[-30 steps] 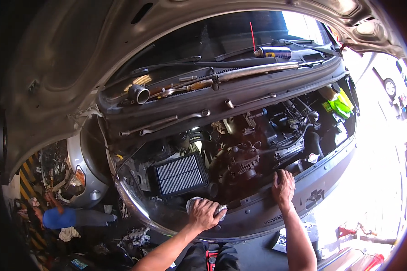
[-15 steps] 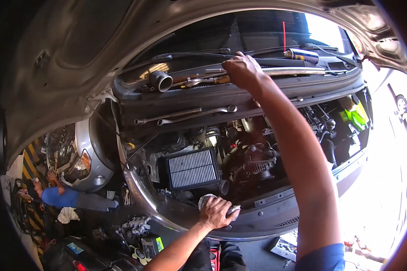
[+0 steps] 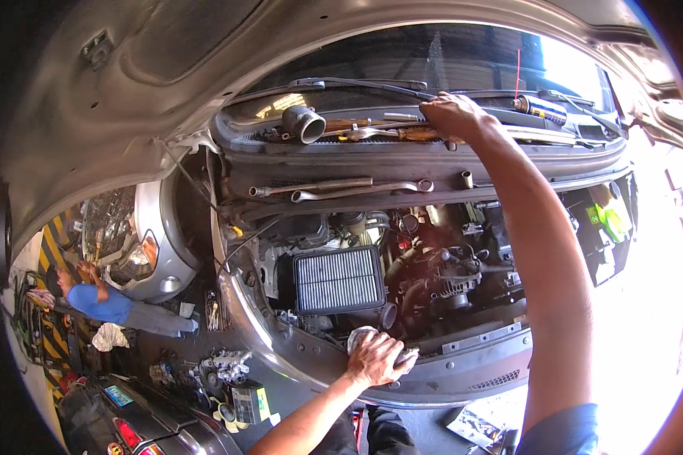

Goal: Replacing or repairing components within a vehicle engine bay using hand tools.

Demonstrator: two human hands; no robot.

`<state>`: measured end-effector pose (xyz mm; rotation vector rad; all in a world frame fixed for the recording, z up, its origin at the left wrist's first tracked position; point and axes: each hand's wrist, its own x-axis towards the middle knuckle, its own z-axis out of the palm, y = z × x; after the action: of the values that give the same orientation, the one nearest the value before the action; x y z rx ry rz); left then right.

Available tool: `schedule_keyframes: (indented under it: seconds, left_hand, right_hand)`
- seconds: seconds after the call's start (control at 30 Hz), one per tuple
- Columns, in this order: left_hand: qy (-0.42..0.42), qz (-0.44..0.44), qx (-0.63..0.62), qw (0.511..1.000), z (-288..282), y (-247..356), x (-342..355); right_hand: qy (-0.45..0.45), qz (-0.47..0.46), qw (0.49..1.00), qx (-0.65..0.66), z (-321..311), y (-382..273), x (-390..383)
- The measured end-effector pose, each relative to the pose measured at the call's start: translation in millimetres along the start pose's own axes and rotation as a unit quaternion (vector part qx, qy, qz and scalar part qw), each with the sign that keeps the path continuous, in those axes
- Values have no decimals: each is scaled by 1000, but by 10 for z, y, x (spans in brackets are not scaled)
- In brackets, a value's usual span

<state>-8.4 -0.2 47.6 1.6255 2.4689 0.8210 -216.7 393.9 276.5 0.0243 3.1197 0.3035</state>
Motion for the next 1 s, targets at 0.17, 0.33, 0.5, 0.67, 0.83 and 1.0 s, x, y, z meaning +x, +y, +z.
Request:
schedule_keyframes:
  seconds: [0.17,0.33,0.5,0.67,0.83,1.0]
  left_hand:
    - [8,1,-6,1000,17,6,-9]
    - [20,10,-1,1000,9,27,30]
    - [42,23,16,999,45,-34,3]
    - [40,29,22,999,71,22,49]
    - [39,32,17,999,78,17,46]
    - [36,34,20,999,75,-11,36]
  right_hand:
    - [22,-20,1000,-9,193,127,35]
    - [42,-92,995,-2,338,265,-40]
    - [13,-139,983,-119,329,177,32]
    - [-41,-84,989,-113,248,215,-35]
    - [-19,-101,992,-79,296,307,-19]
    - [-20,-24,999,-26,328,154,2]
